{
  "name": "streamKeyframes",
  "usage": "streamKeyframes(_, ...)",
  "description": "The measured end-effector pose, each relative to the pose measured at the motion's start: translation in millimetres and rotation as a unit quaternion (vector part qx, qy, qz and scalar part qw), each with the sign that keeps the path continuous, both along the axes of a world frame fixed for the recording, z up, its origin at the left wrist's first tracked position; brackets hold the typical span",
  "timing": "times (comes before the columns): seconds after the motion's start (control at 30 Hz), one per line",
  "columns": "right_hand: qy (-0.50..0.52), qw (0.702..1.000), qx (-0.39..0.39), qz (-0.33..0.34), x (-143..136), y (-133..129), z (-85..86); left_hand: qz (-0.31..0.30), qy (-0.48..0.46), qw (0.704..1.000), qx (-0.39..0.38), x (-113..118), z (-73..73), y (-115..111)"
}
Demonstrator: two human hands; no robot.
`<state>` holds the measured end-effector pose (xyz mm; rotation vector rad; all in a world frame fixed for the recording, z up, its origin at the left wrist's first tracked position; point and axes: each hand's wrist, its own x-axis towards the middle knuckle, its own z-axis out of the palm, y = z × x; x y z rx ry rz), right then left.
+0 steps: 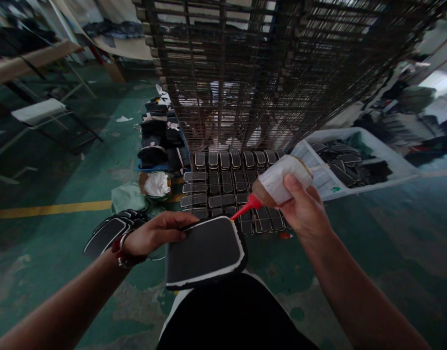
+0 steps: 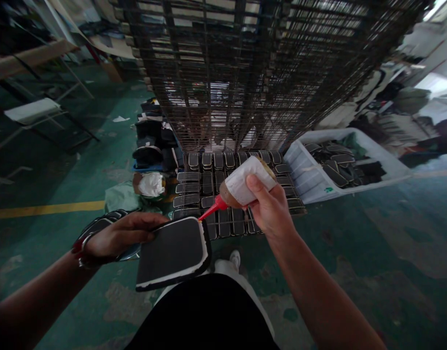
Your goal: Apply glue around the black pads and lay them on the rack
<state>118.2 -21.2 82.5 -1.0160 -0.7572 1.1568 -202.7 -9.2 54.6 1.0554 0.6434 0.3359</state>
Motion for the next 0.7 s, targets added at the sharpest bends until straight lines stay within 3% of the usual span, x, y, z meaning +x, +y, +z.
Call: streamKeyframes(0.7,-0.005,1.000,-0.020,-0.024,2,-24,-6.7,0.123,0.029,0.992,0.004,-6,-5.8,5)
